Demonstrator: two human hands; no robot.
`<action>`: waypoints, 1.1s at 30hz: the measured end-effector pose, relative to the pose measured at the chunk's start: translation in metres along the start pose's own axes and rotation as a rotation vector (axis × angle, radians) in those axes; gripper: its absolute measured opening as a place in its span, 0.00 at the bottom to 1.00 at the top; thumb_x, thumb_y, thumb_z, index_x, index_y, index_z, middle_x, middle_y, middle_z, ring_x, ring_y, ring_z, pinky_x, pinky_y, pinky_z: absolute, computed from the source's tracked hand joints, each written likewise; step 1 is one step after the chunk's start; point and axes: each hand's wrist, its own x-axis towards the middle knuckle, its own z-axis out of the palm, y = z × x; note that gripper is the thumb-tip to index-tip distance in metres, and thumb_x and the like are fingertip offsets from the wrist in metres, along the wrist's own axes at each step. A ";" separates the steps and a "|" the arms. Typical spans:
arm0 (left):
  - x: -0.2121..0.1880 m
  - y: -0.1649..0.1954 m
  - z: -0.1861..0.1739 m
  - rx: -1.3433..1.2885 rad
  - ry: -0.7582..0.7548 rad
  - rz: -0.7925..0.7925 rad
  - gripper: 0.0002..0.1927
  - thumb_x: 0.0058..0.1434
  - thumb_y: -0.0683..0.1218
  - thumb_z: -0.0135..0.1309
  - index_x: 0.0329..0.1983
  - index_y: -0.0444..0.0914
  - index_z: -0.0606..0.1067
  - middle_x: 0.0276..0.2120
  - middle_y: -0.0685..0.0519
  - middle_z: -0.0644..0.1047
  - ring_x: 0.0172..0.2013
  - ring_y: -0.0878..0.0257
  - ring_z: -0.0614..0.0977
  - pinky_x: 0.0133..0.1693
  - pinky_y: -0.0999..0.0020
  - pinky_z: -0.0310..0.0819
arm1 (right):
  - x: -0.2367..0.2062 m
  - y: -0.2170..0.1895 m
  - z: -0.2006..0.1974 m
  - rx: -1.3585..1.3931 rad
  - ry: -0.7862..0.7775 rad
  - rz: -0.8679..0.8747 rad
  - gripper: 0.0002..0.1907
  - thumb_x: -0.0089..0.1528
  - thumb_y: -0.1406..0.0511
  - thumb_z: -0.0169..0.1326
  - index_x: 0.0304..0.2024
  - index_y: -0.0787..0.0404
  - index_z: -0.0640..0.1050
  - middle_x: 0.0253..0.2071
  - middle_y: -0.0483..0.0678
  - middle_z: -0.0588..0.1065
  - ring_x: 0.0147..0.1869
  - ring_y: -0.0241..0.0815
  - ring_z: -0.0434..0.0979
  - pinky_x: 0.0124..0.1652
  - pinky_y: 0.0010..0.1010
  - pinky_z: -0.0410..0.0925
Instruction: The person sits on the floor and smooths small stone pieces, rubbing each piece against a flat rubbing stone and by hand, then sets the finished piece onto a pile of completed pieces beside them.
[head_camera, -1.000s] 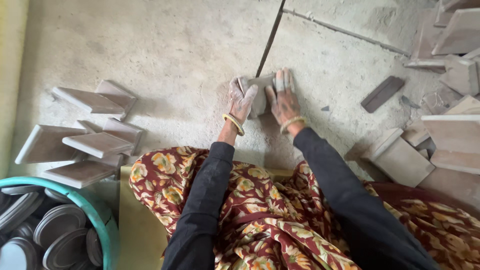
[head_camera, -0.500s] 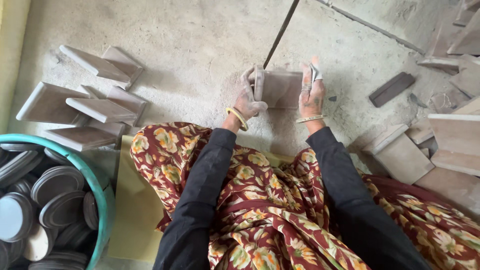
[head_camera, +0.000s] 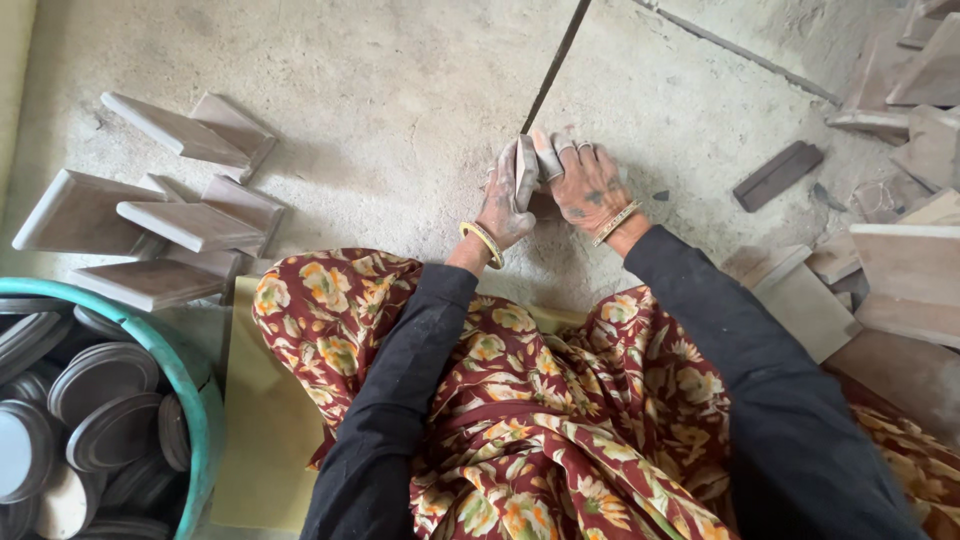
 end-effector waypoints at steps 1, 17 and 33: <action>-0.001 0.000 -0.001 -0.014 0.003 0.011 0.55 0.41 0.38 0.52 0.76 0.29 0.47 0.72 0.32 0.53 0.72 0.34 0.53 0.72 0.52 0.46 | -0.003 0.004 0.000 -0.032 -0.128 -0.014 0.09 0.67 0.64 0.53 0.41 0.65 0.79 0.51 0.55 0.73 0.49 0.49 0.73 0.49 0.41 0.68; 0.009 -0.006 -0.004 0.196 -0.058 0.151 0.58 0.43 0.42 0.54 0.79 0.35 0.44 0.76 0.30 0.49 0.76 0.34 0.49 0.77 0.50 0.41 | 0.001 0.005 -0.014 -0.058 -0.310 0.042 0.15 0.70 0.61 0.50 0.51 0.65 0.78 0.51 0.54 0.73 0.50 0.46 0.75 0.54 0.45 0.66; 0.001 -0.021 -0.007 -0.036 0.012 0.162 0.56 0.44 0.45 0.55 0.78 0.35 0.47 0.75 0.36 0.54 0.75 0.43 0.54 0.74 0.50 0.44 | -0.030 0.029 0.011 0.473 -0.033 0.362 0.16 0.69 0.58 0.51 0.52 0.61 0.77 0.47 0.56 0.76 0.50 0.57 0.76 0.49 0.47 0.69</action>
